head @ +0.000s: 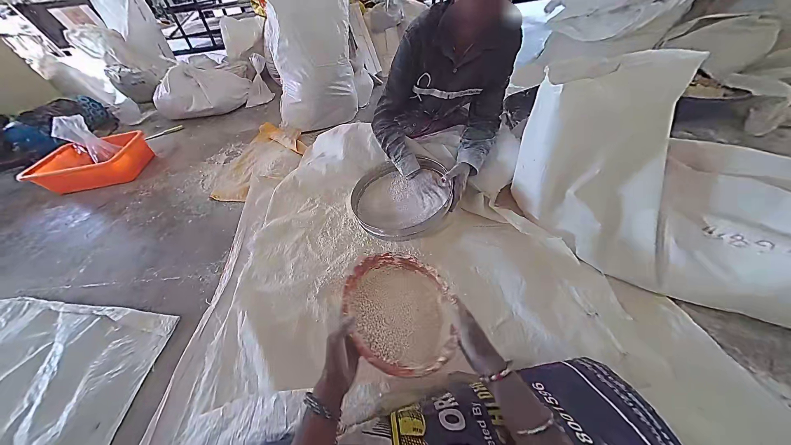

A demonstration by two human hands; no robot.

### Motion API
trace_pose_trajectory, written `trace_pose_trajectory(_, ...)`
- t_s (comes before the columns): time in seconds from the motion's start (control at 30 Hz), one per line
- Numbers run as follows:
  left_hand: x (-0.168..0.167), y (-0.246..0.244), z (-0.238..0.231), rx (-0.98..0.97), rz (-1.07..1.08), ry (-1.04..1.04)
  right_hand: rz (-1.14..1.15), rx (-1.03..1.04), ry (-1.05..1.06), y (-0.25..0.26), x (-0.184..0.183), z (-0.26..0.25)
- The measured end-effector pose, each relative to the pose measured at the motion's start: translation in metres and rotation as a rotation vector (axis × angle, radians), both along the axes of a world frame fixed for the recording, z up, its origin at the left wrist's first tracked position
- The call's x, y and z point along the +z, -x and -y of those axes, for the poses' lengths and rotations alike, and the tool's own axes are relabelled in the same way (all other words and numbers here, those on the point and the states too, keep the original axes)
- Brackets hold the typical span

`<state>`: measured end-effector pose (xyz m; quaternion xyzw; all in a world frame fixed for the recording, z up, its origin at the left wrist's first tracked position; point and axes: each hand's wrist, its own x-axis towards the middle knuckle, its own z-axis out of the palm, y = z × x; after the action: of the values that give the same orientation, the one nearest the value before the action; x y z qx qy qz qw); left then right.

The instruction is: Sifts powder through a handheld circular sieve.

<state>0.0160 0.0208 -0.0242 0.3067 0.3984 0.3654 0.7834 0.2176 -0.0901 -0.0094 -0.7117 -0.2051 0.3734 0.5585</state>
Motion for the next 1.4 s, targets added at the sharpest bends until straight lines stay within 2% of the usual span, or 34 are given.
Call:
trace_pose_trajectory(0.07, -0.002, 0.006, 0.003, -0.252, 0.115, -0.067, -0.055, -0.155, 0.05, -0.016, 0.0, -0.001)
trace_pose_trajectory(0.1, -0.001, 0.005, 0.003, -0.236, 0.102, -0.081, -0.073, -0.159, 0.057, -0.017, -0.001, 0.0)
trace_pose_trajectory(0.17, 0.0, -0.002, 0.0, 0.05, 0.014, -0.019, -0.062, -0.039, 0.036, -0.001, -0.002, 0.002)
trace_pose_trajectory(0.23, 0.003, -0.005, -0.006, 0.193, -0.035, 0.066, -0.056, 0.098, -0.019, 0.011, -0.001, 0.0)
trace_pose_trajectory(0.3, 0.003, -0.002, 0.001, 0.05, 0.007, 0.043, 0.009, 0.033, -0.036, 0.001, -0.002, 0.0)
trace_pose_trajectory(0.37, -0.002, 0.004, 0.006, -0.226, 0.118, -0.034, -0.038, -0.139, -0.009, -0.017, -0.004, 0.001)
trace_pose_trajectory(0.4, -0.004, 0.005, 0.006, -0.262, 0.131, -0.047, -0.073, -0.181, -0.01, -0.019, -0.004, 0.002)
trace_pose_trajectory(0.43, -0.003, 0.002, 0.005, -0.172, 0.078, -0.044, -0.08, -0.16, -0.008, -0.016, -0.002, 0.004)
trace_pose_trajectory(0.5, -0.002, -0.005, -0.003, 0.128, -0.03, 0.041, -0.062, -0.011, -0.022, 0.006, 0.0, 0.003)
trace_pose_trajectory(0.53, -0.001, -0.005, -0.007, 0.194, -0.062, 0.061, -0.048, 0.064, -0.035, 0.012, 0.0, 0.001)
trace_pose_trajectory(0.6, 0.002, -0.001, -0.002, 0.117, -0.034, 0.038, 0.001, 0.057, -0.063, 0.008, -0.002, 0.0)
trace_pose_trajectory(0.7, 0.001, 0.006, 0.003, -0.203, 0.112, -0.055, -0.066, -0.143, -0.034, -0.016, -0.01, -0.001)
trace_pose_trajectory(0.77, 0.004, -0.001, -0.005, -0.058, 0.039, -0.089, -0.053, -0.084, -0.019, -0.01, 0.001, -0.003)
trace_pose_trajectory(0.83, 0.011, -0.003, -0.006, 0.111, -0.083, 0.016, -0.043, 0.072, 0.035, 0.008, 0.006, 0.0)
trace_pose_trajectory(0.9, 0.005, 0.006, 0.006, 0.038, -0.112, 0.045, 0.018, 0.057, 0.105, 0.013, -0.006, 0.01)
trace_pose_trajectory(1.0, 0.002, 0.006, 0.006, -0.29, 0.077, -0.087, -0.035, -0.185, 0.071, -0.016, 0.001, -0.001)
trace_pose_trajectory(1.03, 0.003, 0.006, 0.007, -0.289, 0.088, -0.069, -0.037, -0.194, 0.062, -0.017, 0.007, 0.003)
trace_pose_trajectory(1.13, 0.007, -0.009, -0.002, 0.073, -0.011, 0.058, 0.016, 0.021, -0.025, -0.002, 0.002, 0.004)
trace_pose_trajectory(1.17, 0.006, -0.011, -0.004, 0.125, -0.038, 0.067, 0.021, 0.086, -0.042, 0.0, -0.003, 0.0)
trace_pose_trajectory(1.2, 0.002, -0.009, -0.003, 0.101, -0.008, 0.056, 0.032, 0.089, -0.06, -0.002, -0.004, -0.001)
trace_pose_trajectory(1.27, -0.003, -0.001, 0.005, -0.101, 0.09, -0.014, 0.028, -0.061, -0.03, -0.013, -0.001, 0.0)
trace_pose_trajectory(1.33, -0.004, 0.006, 0.005, -0.267, 0.154, -0.038, -0.086, -0.179, 0.006, -0.023, 0.001, 0.002)
trace_pose_trajectory(1.4, -0.001, 0.003, 0.003, -0.1, 0.065, -0.035, -0.092, -0.148, 0.022, -0.012, 0.001, 0.0)
